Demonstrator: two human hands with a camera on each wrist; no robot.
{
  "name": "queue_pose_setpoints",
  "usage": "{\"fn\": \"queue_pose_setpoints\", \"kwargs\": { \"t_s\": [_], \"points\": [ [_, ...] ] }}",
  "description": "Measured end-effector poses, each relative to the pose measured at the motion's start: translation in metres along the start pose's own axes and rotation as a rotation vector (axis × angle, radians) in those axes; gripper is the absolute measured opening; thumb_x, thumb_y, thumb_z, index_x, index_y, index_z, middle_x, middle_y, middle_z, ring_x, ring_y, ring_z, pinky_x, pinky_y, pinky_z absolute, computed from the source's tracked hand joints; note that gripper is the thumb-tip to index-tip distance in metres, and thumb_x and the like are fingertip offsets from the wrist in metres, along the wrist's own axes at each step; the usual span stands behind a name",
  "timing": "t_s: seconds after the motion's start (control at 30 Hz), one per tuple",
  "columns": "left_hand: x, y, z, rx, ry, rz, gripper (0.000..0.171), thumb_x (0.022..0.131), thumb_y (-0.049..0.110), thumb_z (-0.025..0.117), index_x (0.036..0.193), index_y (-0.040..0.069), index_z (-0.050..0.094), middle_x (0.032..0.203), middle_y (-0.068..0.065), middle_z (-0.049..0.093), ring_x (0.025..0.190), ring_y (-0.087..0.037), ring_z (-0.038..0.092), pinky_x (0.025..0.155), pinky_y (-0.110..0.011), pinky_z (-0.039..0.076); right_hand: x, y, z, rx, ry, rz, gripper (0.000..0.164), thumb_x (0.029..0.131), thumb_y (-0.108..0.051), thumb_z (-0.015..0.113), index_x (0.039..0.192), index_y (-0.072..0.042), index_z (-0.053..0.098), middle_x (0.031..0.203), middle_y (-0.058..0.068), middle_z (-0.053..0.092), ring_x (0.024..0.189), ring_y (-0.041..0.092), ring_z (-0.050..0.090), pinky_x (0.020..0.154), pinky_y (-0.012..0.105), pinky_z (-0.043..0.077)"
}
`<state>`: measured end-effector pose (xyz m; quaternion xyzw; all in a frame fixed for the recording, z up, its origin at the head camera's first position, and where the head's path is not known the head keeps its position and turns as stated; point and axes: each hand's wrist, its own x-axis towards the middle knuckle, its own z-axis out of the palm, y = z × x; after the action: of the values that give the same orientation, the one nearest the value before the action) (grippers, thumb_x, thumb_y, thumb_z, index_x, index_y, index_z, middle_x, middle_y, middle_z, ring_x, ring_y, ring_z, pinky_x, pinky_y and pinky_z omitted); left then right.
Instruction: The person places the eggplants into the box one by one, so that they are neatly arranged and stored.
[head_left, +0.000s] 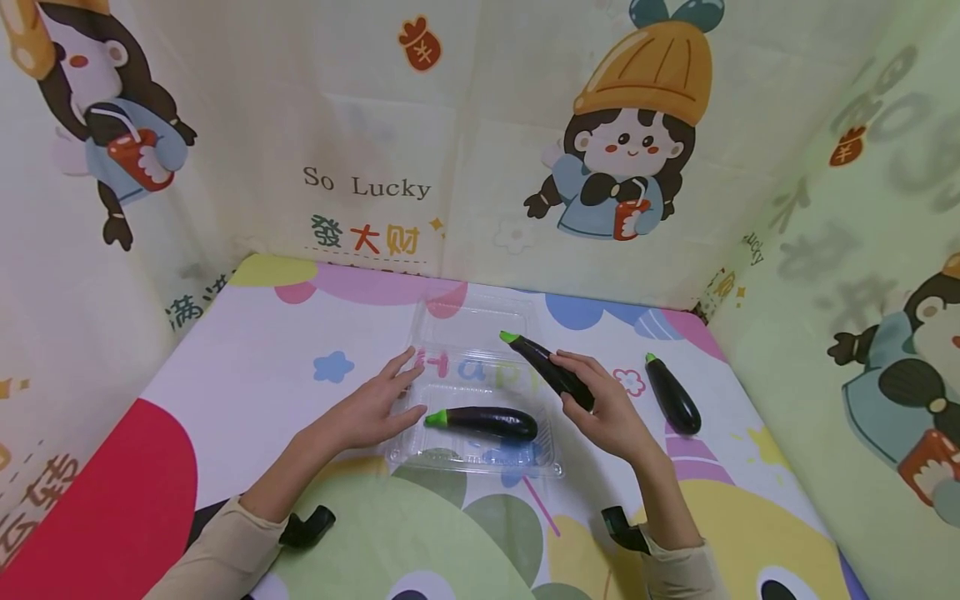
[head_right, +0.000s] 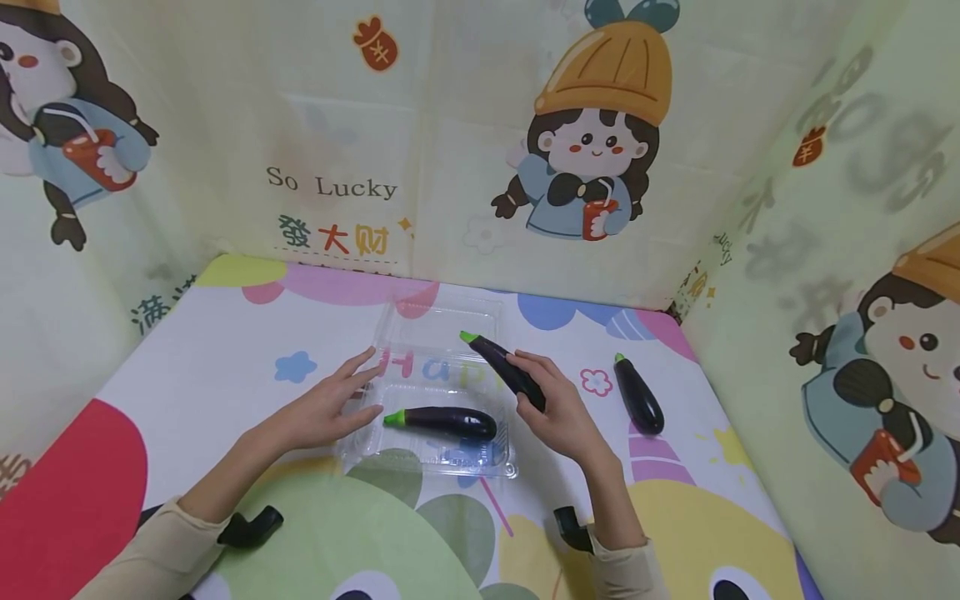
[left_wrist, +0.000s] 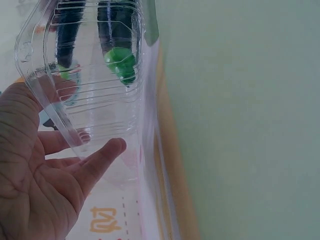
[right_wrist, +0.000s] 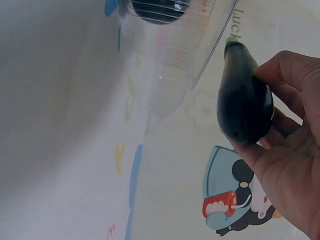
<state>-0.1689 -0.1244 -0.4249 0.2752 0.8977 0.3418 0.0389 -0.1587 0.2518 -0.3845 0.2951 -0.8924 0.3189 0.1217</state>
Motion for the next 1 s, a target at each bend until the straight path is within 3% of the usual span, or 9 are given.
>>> {"fn": "queue_pose_setpoints", "kwargs": {
  "t_s": [0.3,0.73,1.0],
  "points": [
    [0.000,0.001,-0.001,-0.003,0.002,-0.003,0.071,0.099,0.029,0.066,0.155,-0.005,0.038,0.167,-0.024,0.018,0.117,-0.033,0.068,0.105,-0.054,0.048,0.003,-0.004,0.003,0.037,-0.013,-0.020,0.058,0.089,0.009,0.065,0.144,-0.007,0.057,0.147,0.014,0.054,0.122,0.032,0.060,0.084,0.029,0.056],
    [0.000,0.002,-0.002,0.007,0.000,-0.005,0.071,0.099,0.031,0.065,0.154,-0.005,0.038,0.167,-0.025,0.019,0.118,-0.034,0.067,0.106,-0.055,0.047,0.007,-0.006,0.009,0.082,-0.049,-0.058,0.057,0.090,0.012,0.062,0.143,-0.008,0.057,0.149,0.016,0.052,0.125,0.031,0.059,0.085,0.032,0.057],
    [0.000,0.000,0.000,0.003,0.000,-0.008,0.071,0.099,0.031,0.066,0.155,-0.004,0.038,0.168,-0.024,0.018,0.119,-0.034,0.066,0.106,-0.055,0.047,0.009,-0.008,0.015,0.102,-0.084,-0.090,0.056,0.090,0.012,0.061,0.143,-0.007,0.057,0.148,0.016,0.052,0.109,0.025,0.060,0.065,0.025,0.050]
  ]
}}
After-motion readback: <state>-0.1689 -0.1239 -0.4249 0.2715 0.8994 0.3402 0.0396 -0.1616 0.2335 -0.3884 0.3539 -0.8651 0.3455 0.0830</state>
